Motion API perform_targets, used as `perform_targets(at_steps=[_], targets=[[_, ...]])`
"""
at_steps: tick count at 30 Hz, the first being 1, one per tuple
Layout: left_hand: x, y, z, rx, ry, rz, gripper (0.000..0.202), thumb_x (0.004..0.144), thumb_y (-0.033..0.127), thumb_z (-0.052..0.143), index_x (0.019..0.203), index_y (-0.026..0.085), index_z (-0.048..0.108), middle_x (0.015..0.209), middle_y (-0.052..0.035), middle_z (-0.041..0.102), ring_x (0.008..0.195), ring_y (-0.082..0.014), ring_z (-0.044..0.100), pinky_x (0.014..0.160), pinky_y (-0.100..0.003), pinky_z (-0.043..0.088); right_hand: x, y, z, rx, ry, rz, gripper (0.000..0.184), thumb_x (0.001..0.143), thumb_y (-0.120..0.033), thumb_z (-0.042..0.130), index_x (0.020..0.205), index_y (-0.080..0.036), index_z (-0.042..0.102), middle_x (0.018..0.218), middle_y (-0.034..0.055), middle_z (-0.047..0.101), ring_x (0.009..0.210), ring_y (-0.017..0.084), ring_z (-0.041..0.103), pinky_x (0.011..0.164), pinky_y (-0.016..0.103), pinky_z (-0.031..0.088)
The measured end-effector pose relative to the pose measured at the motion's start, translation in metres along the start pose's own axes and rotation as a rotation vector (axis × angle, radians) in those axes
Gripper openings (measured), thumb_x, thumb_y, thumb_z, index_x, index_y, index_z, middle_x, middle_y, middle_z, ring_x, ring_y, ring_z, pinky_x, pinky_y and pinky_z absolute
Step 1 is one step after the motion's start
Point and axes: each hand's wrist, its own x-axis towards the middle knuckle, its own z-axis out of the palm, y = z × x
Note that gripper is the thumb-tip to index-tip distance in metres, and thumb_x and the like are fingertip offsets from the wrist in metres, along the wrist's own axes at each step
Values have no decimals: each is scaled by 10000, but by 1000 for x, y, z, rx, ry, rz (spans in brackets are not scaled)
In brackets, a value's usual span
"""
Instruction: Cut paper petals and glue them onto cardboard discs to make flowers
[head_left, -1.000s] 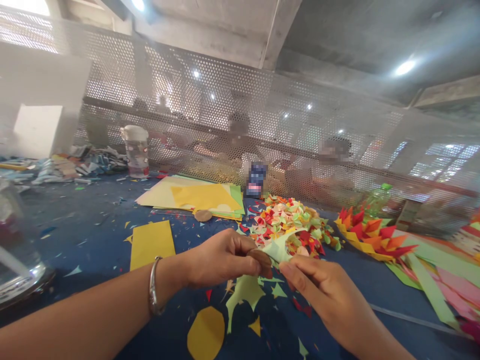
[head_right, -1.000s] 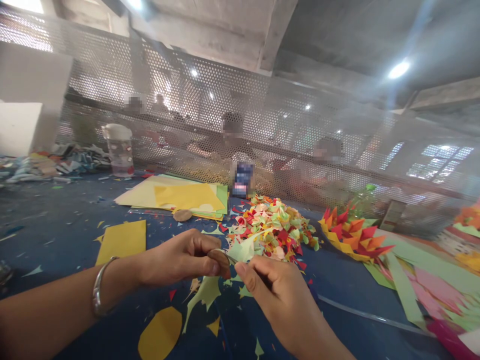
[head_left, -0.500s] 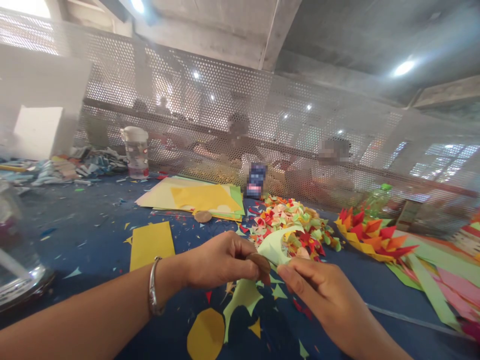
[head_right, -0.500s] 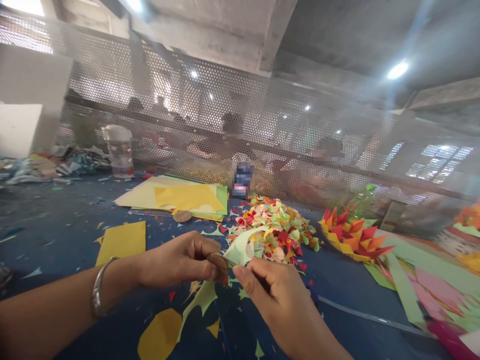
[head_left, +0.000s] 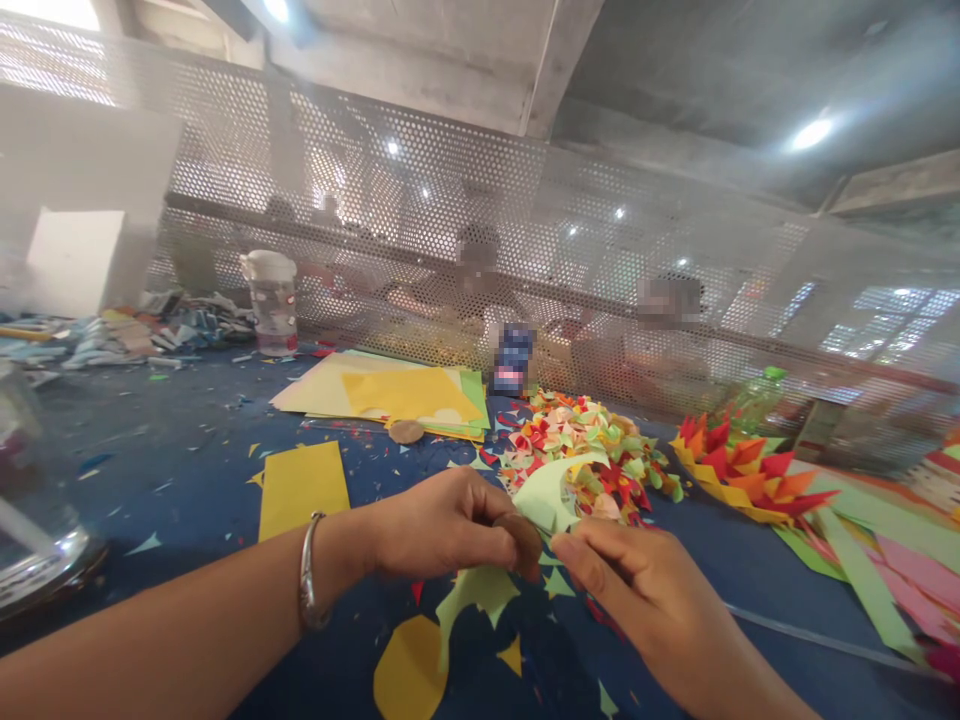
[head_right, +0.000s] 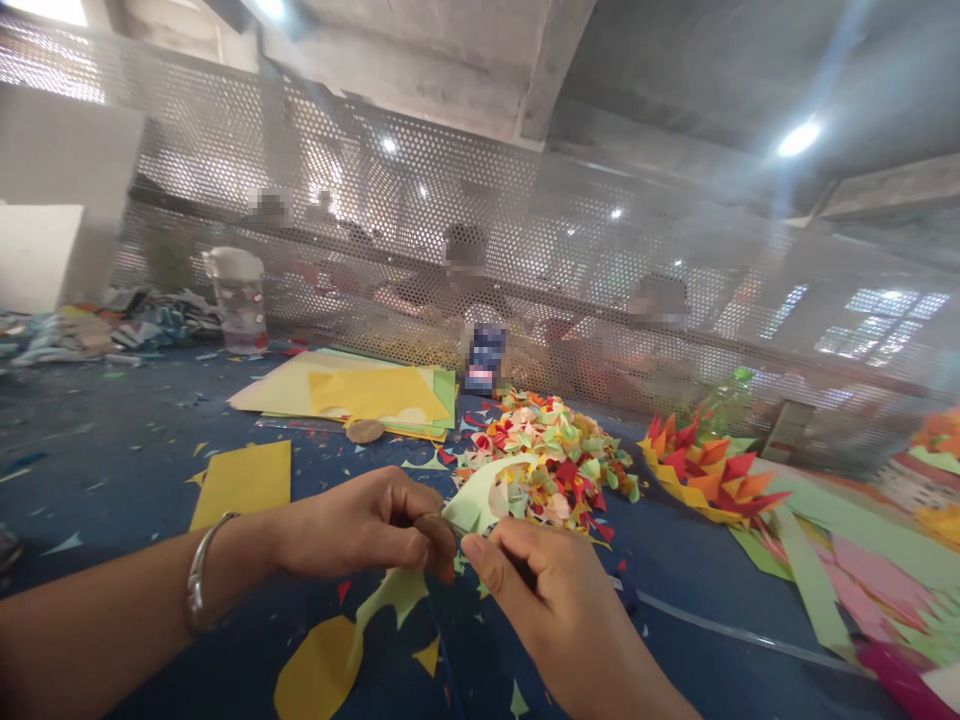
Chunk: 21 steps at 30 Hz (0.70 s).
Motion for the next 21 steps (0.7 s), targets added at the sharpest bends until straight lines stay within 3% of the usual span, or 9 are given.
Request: perform_targets(at_steps=[7,13,17,21], targets=[[0,1,0,21,11,-21,179,806,215,605,884,196,765,864,-23,734,806,-157,603,770,-273,461,0,1,-1,4,62,6,487,954,-570,354,609,-227,343,586,-41,332,558,140,341,532,282,301],[-4,13,-5,-45,119,-21,209,815,302,621,886,160,757,726,2,652,547,-83,407,571,-231,368,2,5,-3,73,174,7,463,950,-555,404,628,-223,419,587,-49,320,537,130,328,498,267,288],[-9,23,4,255,199,49,181,824,247,596,866,207,767,798,-12,608,778,-138,523,737,-253,404,5,7,1,133,175,0,446,943,-548,432,638,-224,402,592,-59,279,527,122,287,471,258,253],[-14,30,21,530,205,50,190,784,166,585,827,223,761,933,-28,595,873,-155,566,779,-252,423,8,5,5,196,184,-12,453,928,-555,457,629,-227,366,587,-66,257,517,115,264,456,253,235]])
